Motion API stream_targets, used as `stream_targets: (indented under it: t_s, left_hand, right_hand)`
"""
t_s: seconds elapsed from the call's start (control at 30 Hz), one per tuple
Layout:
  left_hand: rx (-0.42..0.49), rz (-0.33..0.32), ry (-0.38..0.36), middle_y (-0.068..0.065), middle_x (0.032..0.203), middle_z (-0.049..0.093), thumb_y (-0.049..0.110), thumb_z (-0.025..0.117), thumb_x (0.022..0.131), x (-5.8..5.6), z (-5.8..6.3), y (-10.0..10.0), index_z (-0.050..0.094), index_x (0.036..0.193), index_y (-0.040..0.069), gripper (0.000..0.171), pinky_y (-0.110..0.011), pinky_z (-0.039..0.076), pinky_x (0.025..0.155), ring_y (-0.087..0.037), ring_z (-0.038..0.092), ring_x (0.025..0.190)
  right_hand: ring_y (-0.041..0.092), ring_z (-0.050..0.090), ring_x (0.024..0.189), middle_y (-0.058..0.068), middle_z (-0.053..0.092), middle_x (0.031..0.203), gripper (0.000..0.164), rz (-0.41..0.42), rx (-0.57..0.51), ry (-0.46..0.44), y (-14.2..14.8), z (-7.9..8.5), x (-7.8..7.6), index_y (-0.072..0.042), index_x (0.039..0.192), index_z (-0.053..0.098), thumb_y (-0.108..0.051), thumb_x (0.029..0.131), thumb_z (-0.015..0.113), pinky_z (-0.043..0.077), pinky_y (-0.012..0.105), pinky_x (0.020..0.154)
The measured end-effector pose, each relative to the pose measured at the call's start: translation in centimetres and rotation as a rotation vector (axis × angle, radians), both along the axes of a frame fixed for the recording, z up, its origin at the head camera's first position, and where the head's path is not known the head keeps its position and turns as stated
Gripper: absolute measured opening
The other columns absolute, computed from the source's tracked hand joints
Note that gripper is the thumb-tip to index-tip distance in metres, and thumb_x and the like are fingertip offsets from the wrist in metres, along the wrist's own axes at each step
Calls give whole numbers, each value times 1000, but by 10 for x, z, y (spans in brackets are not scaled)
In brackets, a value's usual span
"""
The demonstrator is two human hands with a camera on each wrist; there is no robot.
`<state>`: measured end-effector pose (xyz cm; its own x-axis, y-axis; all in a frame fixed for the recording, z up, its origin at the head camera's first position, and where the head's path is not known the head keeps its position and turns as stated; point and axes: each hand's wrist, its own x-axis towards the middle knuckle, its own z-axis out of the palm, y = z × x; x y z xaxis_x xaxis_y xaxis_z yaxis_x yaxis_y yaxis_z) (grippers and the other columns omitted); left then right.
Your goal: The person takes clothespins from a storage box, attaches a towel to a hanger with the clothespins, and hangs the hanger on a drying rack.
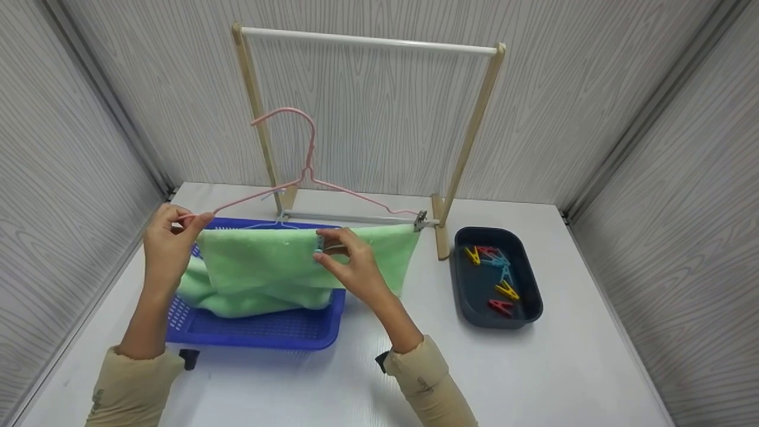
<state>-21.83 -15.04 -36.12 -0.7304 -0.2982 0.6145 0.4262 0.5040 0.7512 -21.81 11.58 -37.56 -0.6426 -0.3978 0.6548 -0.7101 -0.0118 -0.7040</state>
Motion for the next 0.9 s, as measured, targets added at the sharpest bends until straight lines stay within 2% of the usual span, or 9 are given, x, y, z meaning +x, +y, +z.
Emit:
stream_targets:
  t_s: [0.17, 0.43, 0.9]
  left_hand:
    - [1, 8, 16, -1, 65, 39, 31, 66, 67, 0, 0, 0, 46, 59, 5, 33, -25, 29, 56, -15, 34, 64]
    - [3, 5, -2, -2, 65, 39, 32, 65, 67, 0, 2, 0, 46, 60, 5, 34, -26, 27, 56, -16, 34, 64]
    - [10, -9, 3, -2, 65, 39, 34, 65, 67, 0, 1, 0, 45, 60, 6, 35, -26, 27, 56, -15, 34, 64]
  right_hand:
    - [40, 45, 83, 34, 43, 94, 33, 15, -13, -1, -3, 1, -1, 19, 101, 42, 16, 70, 53, 37, 52, 67]
    - [37, 47, 84, 29, 45, 94, 34, 4, 9, 41, -6, 3, -4, 18, 101, 43, 15, 70, 55, 39, 48, 67]
    - [38, 47, 83, 30, 46, 93, 33, 27, 1, 67, -16, 12, -1, 19, 100, 43, 17, 69, 54, 39, 49, 66]
